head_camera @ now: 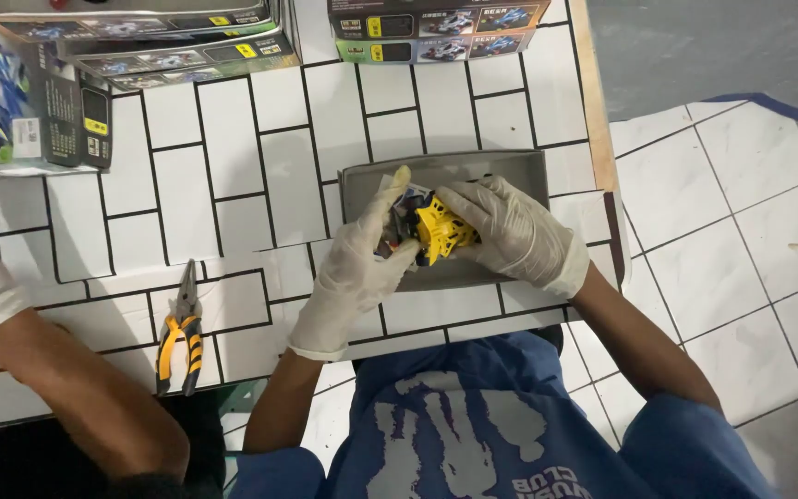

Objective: The person assembles remote control cars by unpacking parts from boxes and trays. They handle yellow and black plastic chassis, wheels, and other components, using pliers to cut parts and attach wheels to the chassis. The person also handles the packaging boxes and organizes the parts on the table.

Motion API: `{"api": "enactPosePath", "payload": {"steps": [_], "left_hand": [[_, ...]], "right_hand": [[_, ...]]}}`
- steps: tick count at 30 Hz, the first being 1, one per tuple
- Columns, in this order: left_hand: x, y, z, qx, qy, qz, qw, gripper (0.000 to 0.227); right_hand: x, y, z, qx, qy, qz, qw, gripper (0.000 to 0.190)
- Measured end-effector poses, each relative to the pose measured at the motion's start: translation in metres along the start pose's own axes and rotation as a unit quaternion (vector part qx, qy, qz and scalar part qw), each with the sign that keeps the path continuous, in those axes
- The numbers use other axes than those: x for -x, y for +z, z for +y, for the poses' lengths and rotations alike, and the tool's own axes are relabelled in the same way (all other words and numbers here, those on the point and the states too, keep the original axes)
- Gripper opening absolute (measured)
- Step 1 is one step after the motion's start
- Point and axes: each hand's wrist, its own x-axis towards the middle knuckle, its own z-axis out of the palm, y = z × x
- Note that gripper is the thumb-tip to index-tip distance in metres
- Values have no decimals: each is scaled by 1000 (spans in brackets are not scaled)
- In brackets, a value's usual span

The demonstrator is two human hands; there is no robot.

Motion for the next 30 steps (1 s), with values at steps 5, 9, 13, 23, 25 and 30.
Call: {"api": "enactPosePath", "payload": {"steps": [5,9,13,23,25,30], "left_hand": [[2,27,-51,-238,90,128,959,57],[0,27,-36,-291,108,147,939,51],[-2,29,-47,-237,136,138,952,35],[-11,33,-74,-371,253,148,881,28],[-9,32,-79,-408,254,136,866,28],[-5,24,-81,-444,299,105,838,26]], "right_hand": [[-1,1,2,30,5,3,1000,97],[-2,2,2,44,4,4,999,93],[0,8,3,43,4,-4,999,94],[1,17,9,81,-11,-40,996,90],[0,12,5,94,-3,-58,994,90],[-1,6,-4,109,-10,-114,988,88]]}}
